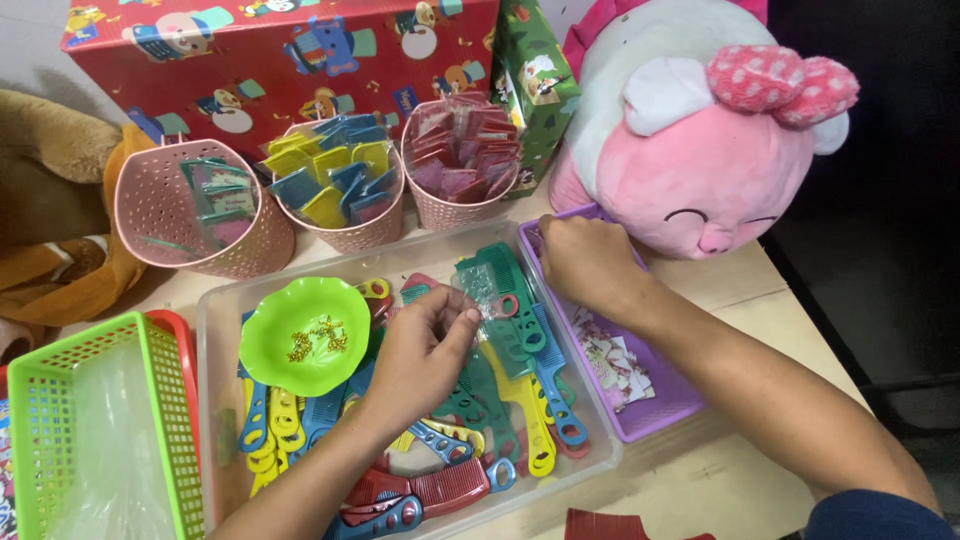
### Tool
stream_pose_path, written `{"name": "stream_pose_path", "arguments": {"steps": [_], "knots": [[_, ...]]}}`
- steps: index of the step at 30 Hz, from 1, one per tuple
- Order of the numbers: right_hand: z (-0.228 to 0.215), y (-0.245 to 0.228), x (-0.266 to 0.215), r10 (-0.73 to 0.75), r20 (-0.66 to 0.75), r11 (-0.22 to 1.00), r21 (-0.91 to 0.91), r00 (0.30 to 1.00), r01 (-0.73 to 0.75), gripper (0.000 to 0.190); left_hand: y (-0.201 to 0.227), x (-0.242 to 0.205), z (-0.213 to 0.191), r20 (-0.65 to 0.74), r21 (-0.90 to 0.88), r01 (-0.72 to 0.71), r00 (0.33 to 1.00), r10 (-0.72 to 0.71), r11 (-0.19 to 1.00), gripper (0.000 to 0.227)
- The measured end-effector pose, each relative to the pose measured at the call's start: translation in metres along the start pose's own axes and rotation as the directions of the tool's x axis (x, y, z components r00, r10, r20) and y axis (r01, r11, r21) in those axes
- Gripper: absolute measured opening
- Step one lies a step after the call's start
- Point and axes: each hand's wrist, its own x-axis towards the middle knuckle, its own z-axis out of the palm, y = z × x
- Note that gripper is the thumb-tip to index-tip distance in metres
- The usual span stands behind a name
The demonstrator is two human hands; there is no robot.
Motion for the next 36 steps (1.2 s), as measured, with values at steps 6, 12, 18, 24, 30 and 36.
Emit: {"name": "stream_pose_path", "arguments": {"steps": [6,12,18,24,30,36], "knots": [[-0.034,-0.015,-0.015,0.002,-0.057,1.000,0.030,0.998,-0.001,0.019,0.005,0.000,-0.027,-0.105,0.060,0.000,0.994,0.006,0.998,0.009],[-0.053,-0.049,-0.024,-0.155,-0.197,0.634,0.732,0.968,0.251,0.008,0.014,-0.014,-0.073,-0.111,-0.218,0.111,0.984,-0.138,0.970,0.009],[-0.046,-0.087,-0.032,-0.216,-0.248,0.170,0.943,0.944,0.287,0.006,-0.009,-0.028,-0.085,-0.091,-0.268,0.106,0.987,-0.134,0.958,0.023],[0.018,-0.090,-0.014,-0.274,-0.158,0.011,0.986,0.949,0.167,0.010,-0.023,-0.027,-0.071,-0.006,-0.491,0.167,0.981,-0.195,0.855,0.017],[0.031,-0.093,-0.012,-0.297,-0.145,0.041,0.986,0.944,0.164,0.011,-0.019,-0.030,-0.069,-0.010,-0.306,0.129,0.990,-0.138,0.943,0.019],[0.033,-0.094,-0.015,-0.373,-0.138,0.053,0.984,0.917,0.169,0.013,-0.028,-0.032,-0.063,0.007,-0.276,0.121,0.992,-0.124,0.953,0.012]]}}
